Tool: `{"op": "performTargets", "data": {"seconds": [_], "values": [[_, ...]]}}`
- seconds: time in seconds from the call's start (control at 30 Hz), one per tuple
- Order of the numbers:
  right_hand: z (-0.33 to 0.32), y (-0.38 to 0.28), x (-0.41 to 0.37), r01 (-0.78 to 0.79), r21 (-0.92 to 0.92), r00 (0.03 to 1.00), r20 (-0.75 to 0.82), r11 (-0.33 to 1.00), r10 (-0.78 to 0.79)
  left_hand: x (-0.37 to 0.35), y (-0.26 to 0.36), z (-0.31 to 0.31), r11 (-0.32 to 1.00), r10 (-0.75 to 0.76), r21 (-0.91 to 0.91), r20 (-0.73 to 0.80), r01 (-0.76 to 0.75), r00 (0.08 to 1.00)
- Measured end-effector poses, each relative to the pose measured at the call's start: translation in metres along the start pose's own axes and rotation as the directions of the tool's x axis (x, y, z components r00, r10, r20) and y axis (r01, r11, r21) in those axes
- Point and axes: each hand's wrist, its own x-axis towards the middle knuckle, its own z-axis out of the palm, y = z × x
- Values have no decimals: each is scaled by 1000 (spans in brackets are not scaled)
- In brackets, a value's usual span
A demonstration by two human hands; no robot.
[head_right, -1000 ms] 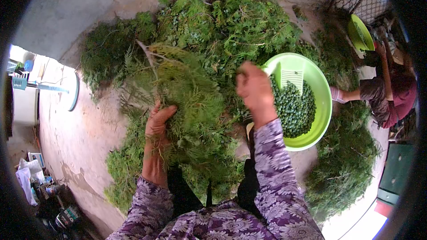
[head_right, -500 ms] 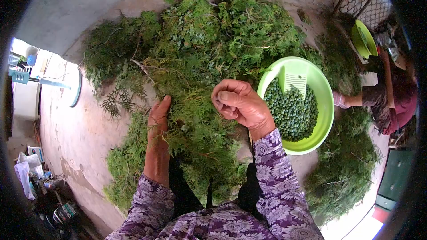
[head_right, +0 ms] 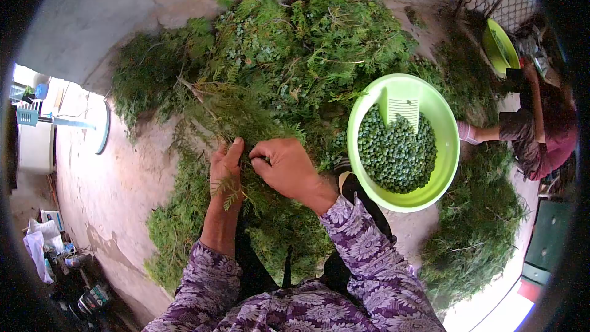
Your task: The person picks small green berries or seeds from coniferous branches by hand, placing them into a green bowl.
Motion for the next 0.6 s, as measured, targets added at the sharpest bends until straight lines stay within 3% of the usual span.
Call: {"op": "performTargets", "data": {"seconds": [0.07, 0.13, 0.33, 0.4, 0.6], "values": [[0, 2, -1, 28, -86, 999, -31, 996, -31, -4, 3, 3, 999, -36, 8, -7, 36, 999], [0, 3, -3, 57, -288, 991, -103, 956, -90, -8, 6, 5, 997, -74, 15, -15, 74, 997], [4, 5, -4, 114, -284, 984, -98, 952, -147, 6, -11, -4, 997, -60, -49, -40, 58, 997], [4, 2, -4, 116, -307, 987, -71, 945, -144, -1, -5, 0, 987, 66, -145, -1, -65, 998], [12, 1, -2, 98, -346, 988, -76, 933, -132, -3, 3, -4, 996, 31, -80, 28, -28, 999]]}}
